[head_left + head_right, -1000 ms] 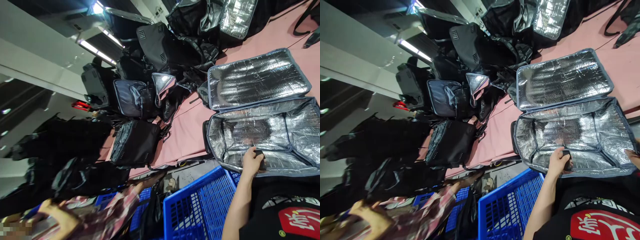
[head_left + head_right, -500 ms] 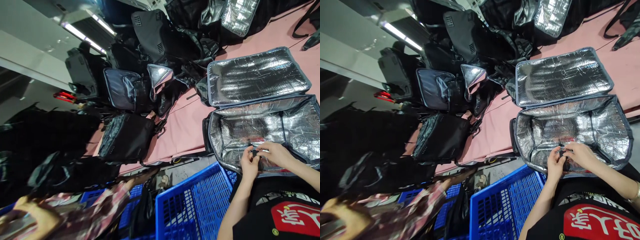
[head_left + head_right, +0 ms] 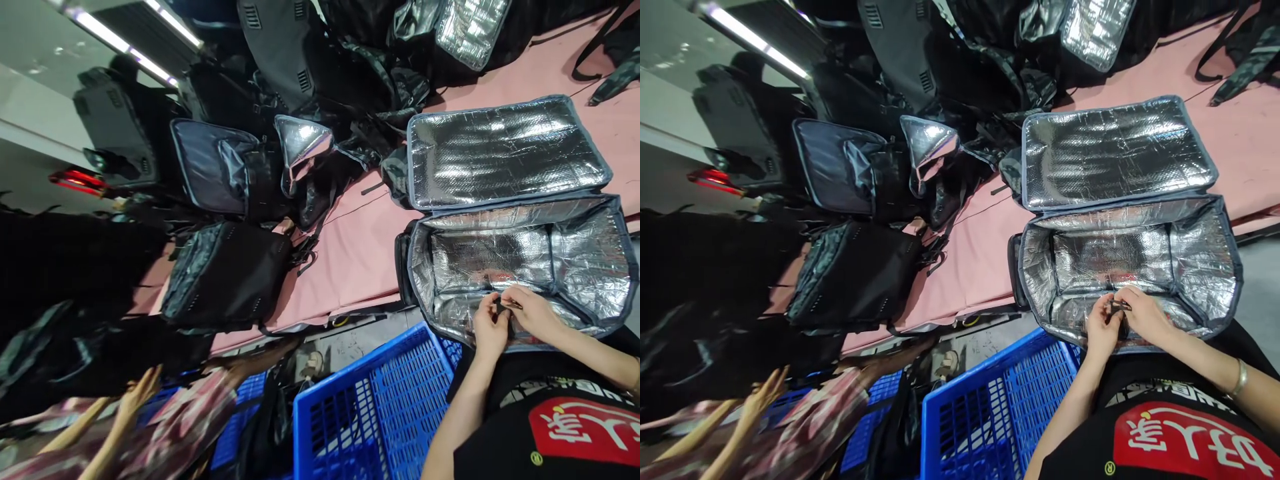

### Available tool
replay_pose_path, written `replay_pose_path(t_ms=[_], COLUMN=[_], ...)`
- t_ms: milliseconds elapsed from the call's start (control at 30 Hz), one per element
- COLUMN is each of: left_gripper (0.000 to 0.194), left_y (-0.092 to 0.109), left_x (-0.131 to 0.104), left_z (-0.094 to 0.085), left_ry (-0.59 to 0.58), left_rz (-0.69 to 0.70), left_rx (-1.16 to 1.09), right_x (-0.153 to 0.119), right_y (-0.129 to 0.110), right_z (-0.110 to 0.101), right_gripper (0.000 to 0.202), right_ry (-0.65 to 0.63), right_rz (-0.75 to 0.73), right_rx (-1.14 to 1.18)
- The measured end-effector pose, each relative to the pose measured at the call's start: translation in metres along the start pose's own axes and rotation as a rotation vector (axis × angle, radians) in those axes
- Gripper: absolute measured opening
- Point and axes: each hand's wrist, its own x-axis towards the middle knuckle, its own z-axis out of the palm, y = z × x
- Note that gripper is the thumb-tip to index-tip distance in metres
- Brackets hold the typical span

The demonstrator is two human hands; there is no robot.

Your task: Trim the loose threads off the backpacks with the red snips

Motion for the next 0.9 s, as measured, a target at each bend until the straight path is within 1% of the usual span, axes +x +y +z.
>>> replay_pose_path(t_ms=[67,167,267,333,433,600,767,900], left_gripper=[0.043,0.044,0.05,0.053,0.054,0.055,0.052,0.052], left_y=[0.003,0.013,0.023,0.026,0.026,0.023,0.017,0.014], left_x=[0.0,0.0,-0.002,-0.003,-0.003,-0.002,-0.004,-0.005], left_z=[0.0,-0.001,-0.001,0.0,0.001,0.0,-0.001,-0.001], left_ry=[0.003,0.001,0.007,0.017,0.026,0.033,0.006,-0.008], left_rz=[-0.023,-0.107,-0.202,-0.229,-0.239,-0.241,-0.187,-0.197], left_rx=[-0.053,-0.19,-0.321,-0.362,-0.369,-0.357,-0.255,-0.192], right_x=[0.002,0.0,-0.009,-0.017,-0.027,-0.029,-0.023,-0.02], right_y=[0.002,0.014,0.032,0.041,0.044,0.034,0.028,0.026], right_z=[-0.004,-0.011,-0.017,-0.019,-0.02,-0.023,-0.023,-0.022], right_gripper=[0.023,0.03,0.04,0.044,0.036,0.029,0.029,0.029], right_ry=[-0.004,0.032,0.095,0.102,0.063,0.011,0.047,0.083], right_rz=[0.021,0.118,0.232,0.265,0.23,0.11,0.02,-0.017], right_rx=[0.052,0.053,0.006,-0.006,0.008,0.021,-0.01,-0.015])
